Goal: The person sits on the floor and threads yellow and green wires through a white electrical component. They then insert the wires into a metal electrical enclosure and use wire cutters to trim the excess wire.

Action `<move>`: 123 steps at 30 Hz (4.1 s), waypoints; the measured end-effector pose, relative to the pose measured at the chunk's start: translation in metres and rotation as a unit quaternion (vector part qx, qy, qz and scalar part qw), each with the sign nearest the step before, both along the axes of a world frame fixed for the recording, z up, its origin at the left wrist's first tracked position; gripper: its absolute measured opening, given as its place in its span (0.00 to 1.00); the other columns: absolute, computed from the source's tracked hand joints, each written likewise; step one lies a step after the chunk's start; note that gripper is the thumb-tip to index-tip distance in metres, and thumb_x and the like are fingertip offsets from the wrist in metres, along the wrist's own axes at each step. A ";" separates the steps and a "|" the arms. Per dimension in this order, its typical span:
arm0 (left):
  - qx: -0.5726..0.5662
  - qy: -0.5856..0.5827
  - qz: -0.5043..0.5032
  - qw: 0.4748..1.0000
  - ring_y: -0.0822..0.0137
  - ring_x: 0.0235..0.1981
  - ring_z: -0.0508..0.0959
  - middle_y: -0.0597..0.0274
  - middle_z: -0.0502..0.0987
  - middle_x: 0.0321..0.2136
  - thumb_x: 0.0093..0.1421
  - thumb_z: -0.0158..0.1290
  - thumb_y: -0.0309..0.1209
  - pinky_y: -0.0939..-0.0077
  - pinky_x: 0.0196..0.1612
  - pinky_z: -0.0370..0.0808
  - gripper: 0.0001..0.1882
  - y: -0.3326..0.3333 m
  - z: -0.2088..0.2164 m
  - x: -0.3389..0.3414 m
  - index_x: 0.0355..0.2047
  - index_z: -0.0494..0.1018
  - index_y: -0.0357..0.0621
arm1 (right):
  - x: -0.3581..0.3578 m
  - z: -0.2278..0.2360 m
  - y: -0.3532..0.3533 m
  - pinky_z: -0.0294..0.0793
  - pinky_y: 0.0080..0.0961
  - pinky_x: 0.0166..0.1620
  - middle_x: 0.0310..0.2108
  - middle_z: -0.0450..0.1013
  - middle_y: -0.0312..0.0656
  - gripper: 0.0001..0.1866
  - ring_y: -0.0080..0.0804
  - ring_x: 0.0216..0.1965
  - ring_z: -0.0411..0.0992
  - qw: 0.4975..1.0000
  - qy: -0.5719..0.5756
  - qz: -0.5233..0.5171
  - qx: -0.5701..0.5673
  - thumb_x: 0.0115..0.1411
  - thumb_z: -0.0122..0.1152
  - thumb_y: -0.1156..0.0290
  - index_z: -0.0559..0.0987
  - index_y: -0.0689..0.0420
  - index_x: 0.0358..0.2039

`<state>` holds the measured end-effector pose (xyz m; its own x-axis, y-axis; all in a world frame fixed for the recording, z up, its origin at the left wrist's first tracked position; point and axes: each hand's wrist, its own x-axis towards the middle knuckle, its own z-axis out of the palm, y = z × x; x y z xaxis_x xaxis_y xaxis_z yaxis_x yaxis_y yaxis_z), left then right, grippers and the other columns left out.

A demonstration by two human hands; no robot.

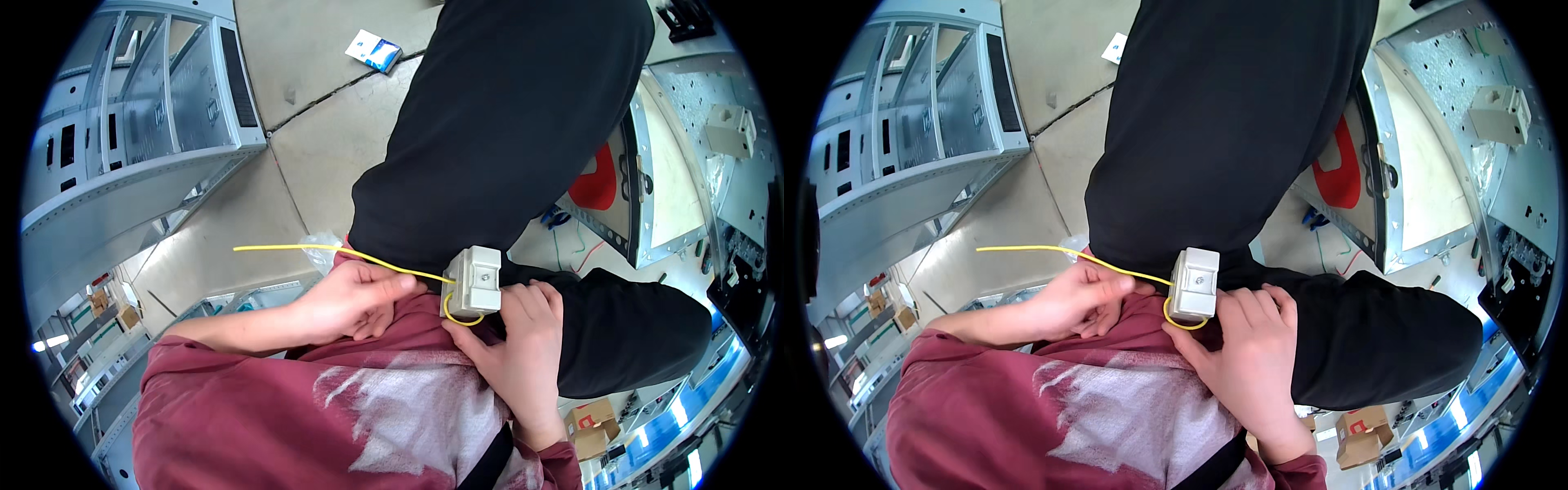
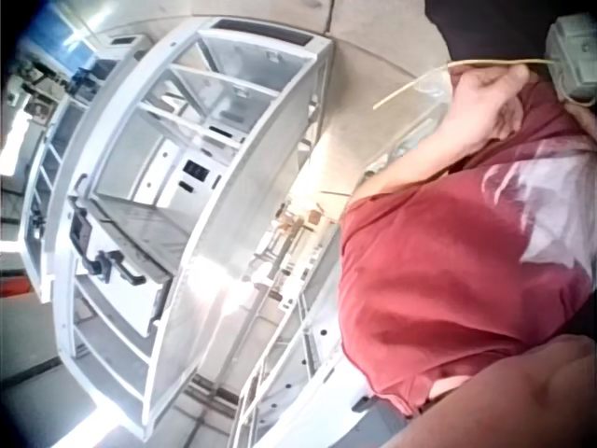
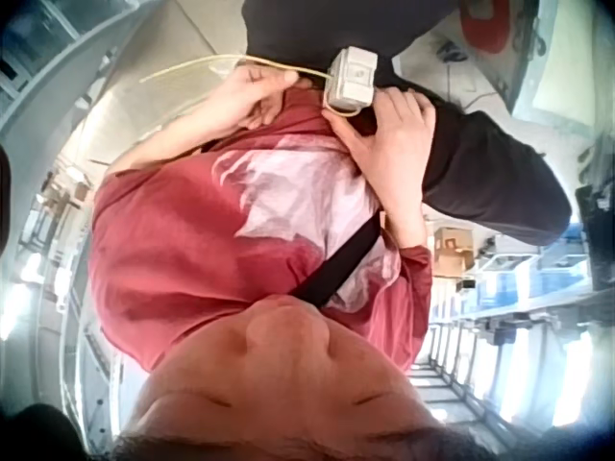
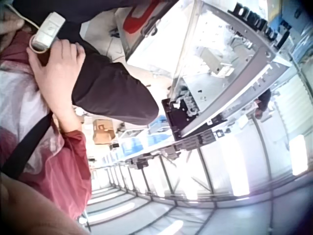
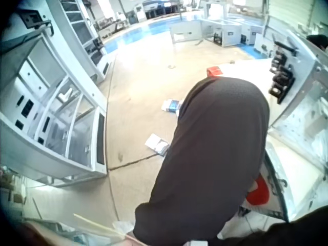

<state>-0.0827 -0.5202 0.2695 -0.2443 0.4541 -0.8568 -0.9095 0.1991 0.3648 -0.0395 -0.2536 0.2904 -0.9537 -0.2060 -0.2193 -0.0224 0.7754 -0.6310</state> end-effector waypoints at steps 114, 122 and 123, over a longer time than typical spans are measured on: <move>0.068 0.656 -0.370 0.654 0.51 0.45 0.83 0.50 0.73 0.55 0.52 0.75 0.32 0.65 0.41 0.84 0.39 0.287 0.053 -0.168 0.62 0.72 0.41 | -0.013 -0.007 0.275 0.76 0.36 0.42 0.34 0.82 0.39 0.12 0.42 0.36 0.79 0.955 0.241 -0.137 -0.107 0.60 0.74 0.69 0.89 0.53 0.45; 0.062 0.677 -0.367 0.635 0.47 0.45 0.83 0.50 0.74 0.53 0.50 0.74 0.32 0.61 0.44 0.82 0.38 0.286 0.051 -0.168 0.61 0.73 0.40 | -0.011 -0.007 0.266 0.76 0.35 0.39 0.29 0.81 0.41 0.09 0.41 0.32 0.79 0.936 0.147 -0.236 -0.217 0.69 0.69 0.67 0.88 0.58 0.43; 0.060 0.672 -0.365 0.641 0.47 0.46 0.83 0.50 0.74 0.53 0.50 0.74 0.32 0.60 0.45 0.82 0.38 0.287 0.052 -0.168 0.61 0.73 0.40 | -0.011 -0.008 0.263 0.77 0.33 0.38 0.29 0.82 0.41 0.09 0.39 0.31 0.79 0.928 0.134 -0.255 -0.238 0.70 0.69 0.67 0.88 0.58 0.44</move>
